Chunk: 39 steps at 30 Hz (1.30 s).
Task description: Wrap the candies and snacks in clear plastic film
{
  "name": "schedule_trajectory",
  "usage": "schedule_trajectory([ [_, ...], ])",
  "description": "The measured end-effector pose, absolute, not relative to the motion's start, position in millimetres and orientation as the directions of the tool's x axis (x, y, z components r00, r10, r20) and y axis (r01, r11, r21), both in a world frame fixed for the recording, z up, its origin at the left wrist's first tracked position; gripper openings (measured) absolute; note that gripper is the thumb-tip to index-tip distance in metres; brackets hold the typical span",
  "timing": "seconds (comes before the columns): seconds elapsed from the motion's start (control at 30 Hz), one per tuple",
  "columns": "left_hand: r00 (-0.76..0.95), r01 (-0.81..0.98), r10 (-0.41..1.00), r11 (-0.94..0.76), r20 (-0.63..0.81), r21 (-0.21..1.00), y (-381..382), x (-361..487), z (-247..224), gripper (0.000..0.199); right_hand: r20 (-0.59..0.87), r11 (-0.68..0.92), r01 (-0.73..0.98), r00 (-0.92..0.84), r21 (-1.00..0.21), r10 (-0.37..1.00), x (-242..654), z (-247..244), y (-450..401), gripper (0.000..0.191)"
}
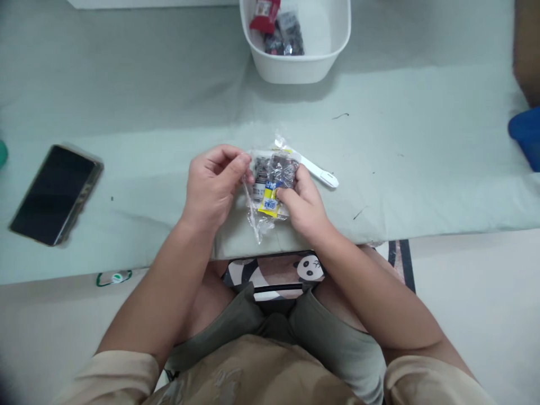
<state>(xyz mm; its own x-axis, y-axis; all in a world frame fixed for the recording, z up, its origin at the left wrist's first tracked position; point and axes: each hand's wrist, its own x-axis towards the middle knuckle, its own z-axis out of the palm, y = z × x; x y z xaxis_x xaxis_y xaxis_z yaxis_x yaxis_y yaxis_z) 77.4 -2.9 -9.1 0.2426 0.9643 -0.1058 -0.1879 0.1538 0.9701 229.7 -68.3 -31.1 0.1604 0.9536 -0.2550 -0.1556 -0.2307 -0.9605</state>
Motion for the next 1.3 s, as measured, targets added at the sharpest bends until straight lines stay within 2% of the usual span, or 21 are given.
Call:
schedule_trajectory([
  [0.2,0.122,-0.348,0.940,0.342,-0.320,0.873,4,74,-2,0.025,-0.302,-0.231,-0.304,0.215,-0.924,0.929,233,-37,-67,0.039],
  [0.4,-0.016,-0.494,0.917,0.339,-0.398,0.801,6,73,4,0.022,-0.294,-0.183,-0.402,0.233,-0.897,0.927,232,-24,-67,0.043],
  [0.5,0.068,-0.530,0.873,0.442,-0.483,0.724,6,71,7,0.021,-0.261,-0.134,-0.428,0.253,-0.894,0.932,231,-17,-65,0.043],
  [0.57,0.259,-0.447,0.785,0.614,-0.562,0.651,5,70,6,0.029,-0.246,-0.128,-0.403,0.254,-0.906,0.936,232,-15,-64,0.046],
  [0.63,0.454,-0.304,0.691,0.714,-0.562,0.631,4,71,2,0.033,-0.243,-0.153,-0.343,0.238,-0.927,0.940,234,-17,-64,0.048],
  [0.73,0.587,-0.201,0.660,0.681,-0.470,0.704,-1,74,-4,0.036,-0.214,-0.167,-0.229,0.201,-0.959,0.956,239,-23,-66,0.046],
  [0.87,0.553,-0.172,0.706,0.616,-0.442,0.769,-5,80,-5,0.029,-0.096,-0.088,-0.047,0.195,-0.995,0.976,244,-28,-71,0.047],
  [0.97,0.561,-0.139,0.706,0.596,-0.433,0.791,-6,81,-1,0.027,-0.088,-0.101,0.046,0.239,-0.994,0.967,245,-27,-73,0.056],
  [1.1,0.530,-0.207,0.725,0.613,-0.439,0.763,-7,79,2,0.031,-0.134,-0.149,0.041,0.261,-0.988,0.956,245,-23,-74,0.059],
  [1.3,0.458,-0.209,0.727,0.648,-0.512,0.733,-5,76,6,0.031,-0.135,-0.151,0.061,0.220,-0.987,0.966,243,-18,-72,0.045],
])
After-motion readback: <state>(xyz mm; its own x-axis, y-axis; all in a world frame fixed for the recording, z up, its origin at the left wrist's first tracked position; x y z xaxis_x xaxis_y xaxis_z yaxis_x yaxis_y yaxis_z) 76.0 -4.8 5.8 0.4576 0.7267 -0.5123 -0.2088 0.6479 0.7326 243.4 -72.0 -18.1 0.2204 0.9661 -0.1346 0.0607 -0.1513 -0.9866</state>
